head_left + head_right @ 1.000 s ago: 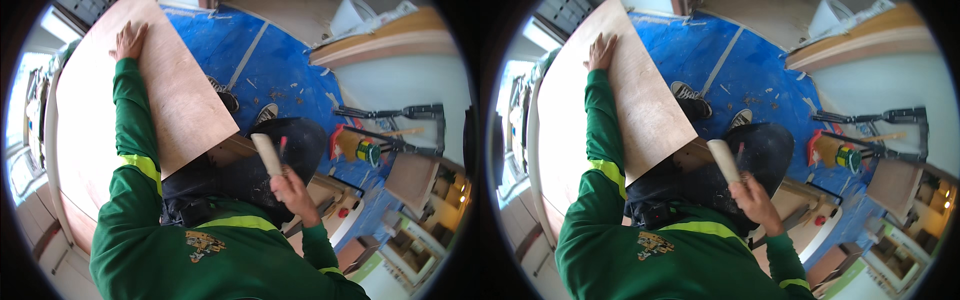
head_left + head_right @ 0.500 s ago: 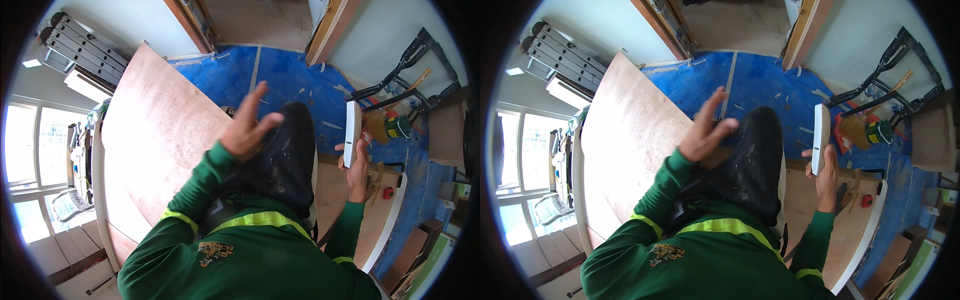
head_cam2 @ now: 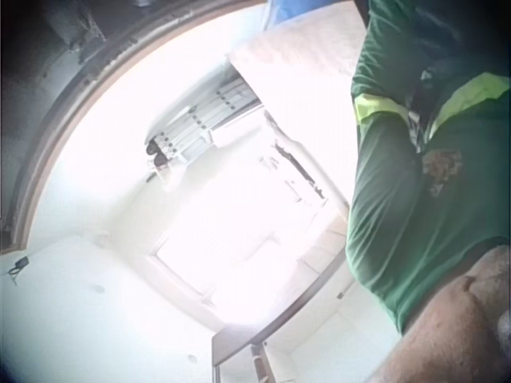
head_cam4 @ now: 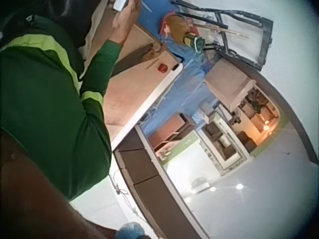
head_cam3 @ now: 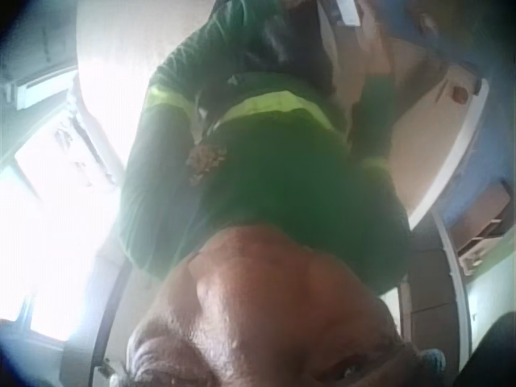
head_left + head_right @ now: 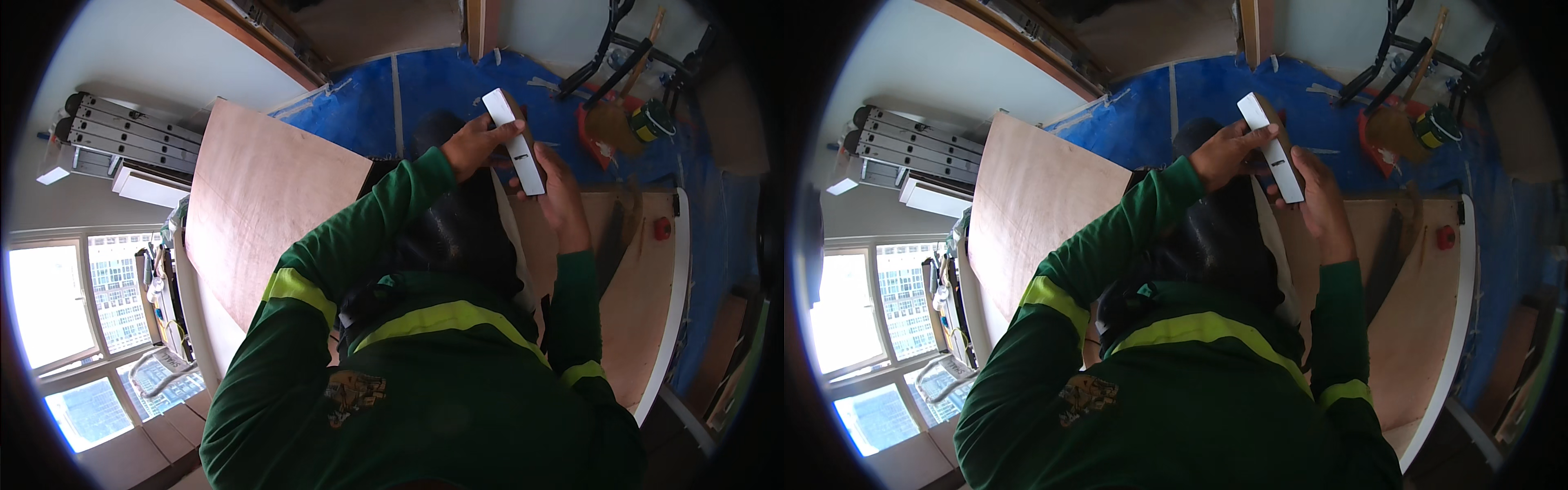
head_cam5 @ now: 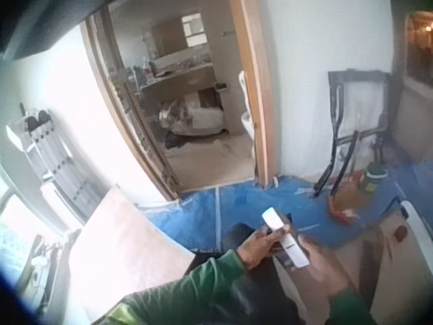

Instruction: The person kneels on a blue protective sheet and repeatedly places a large wooden panel onto a curved wooden surface, aligns it, and uses a small wooden block to tap the edges. The person lifts and repositions the panel multiple times to adjust fit.

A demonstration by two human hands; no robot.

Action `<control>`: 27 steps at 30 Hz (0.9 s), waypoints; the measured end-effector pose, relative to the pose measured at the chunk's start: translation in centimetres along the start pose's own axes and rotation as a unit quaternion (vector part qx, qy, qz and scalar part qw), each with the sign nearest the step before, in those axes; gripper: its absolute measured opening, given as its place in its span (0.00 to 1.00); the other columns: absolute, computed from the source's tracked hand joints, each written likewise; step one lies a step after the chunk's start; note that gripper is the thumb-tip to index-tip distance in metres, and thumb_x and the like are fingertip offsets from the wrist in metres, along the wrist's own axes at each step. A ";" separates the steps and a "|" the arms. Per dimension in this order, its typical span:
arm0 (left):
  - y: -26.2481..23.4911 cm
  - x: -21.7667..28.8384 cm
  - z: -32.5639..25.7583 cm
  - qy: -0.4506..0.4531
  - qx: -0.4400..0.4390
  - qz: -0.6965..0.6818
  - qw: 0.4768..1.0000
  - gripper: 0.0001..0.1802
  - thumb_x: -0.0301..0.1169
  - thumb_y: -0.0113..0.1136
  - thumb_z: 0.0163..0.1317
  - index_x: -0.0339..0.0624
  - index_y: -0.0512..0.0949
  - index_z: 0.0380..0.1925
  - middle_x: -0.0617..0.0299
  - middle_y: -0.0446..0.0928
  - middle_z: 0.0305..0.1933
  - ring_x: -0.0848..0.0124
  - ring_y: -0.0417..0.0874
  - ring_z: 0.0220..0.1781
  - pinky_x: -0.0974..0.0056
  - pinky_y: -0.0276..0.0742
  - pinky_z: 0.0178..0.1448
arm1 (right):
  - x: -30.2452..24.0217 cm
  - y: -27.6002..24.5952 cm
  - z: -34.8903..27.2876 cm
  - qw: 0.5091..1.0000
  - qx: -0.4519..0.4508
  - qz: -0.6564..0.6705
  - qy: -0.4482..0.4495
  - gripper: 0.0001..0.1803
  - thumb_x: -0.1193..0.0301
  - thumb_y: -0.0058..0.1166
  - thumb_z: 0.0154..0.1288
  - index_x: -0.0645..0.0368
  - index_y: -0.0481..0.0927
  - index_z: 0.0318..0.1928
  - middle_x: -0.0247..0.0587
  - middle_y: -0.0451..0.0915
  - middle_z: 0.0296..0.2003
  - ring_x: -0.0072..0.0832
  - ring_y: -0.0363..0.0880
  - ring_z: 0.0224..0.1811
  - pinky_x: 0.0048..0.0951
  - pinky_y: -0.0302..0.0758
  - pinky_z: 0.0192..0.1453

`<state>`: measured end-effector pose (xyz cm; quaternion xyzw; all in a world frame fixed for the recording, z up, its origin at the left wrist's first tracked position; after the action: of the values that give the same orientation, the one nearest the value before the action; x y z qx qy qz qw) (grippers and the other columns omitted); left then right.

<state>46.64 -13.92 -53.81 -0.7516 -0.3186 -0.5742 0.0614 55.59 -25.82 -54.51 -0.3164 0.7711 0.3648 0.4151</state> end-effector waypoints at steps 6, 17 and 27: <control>1.1 0.2 3.2 0.046 0.025 0.121 0.991 0.39 0.49 0.75 0.67 0.28 0.73 0.64 0.47 0.81 0.57 0.56 0.86 0.60 0.50 0.89 0.59 | 2.5 -2.9 1.4 0.991 -0.036 0.125 0.006 0.24 0.53 0.61 0.80 0.59 0.79 0.61 0.39 0.87 0.51 0.30 0.87 0.50 0.35 0.84 0.49; 6.8 3.7 5.3 0.064 -0.075 0.164 0.981 0.39 0.52 0.71 0.69 0.29 0.73 0.64 0.46 0.81 0.61 0.56 0.86 0.63 0.51 0.83 0.68 | 1.8 -7.2 4.9 0.967 -0.121 0.210 -0.080 0.22 0.61 0.62 0.78 0.62 0.82 0.63 0.39 0.86 0.54 0.33 0.84 0.56 0.38 0.80 0.61; 0.2 3.7 6.6 0.175 0.164 0.424 0.873 0.32 0.49 0.67 0.72 0.29 0.76 0.58 0.42 0.86 0.53 0.49 0.90 0.55 0.49 0.85 0.61 | -2.6 -12.0 1.8 0.756 0.193 -0.569 -0.260 0.27 0.61 0.60 0.78 0.61 0.77 0.71 0.57 0.82 0.61 0.50 0.83 0.60 0.43 0.78 0.66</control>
<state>52.70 -9.56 -52.59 -0.6812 -0.0435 -0.5543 0.4762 67.05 -30.23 -56.57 -0.5029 0.3655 -0.0263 0.7828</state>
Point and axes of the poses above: each hand's wrist, its own z-axis towards the middle knuckle, its own y-axis out of the palm, x = y × z, the point moved 10 cm from there along z, towards the middle knuckle
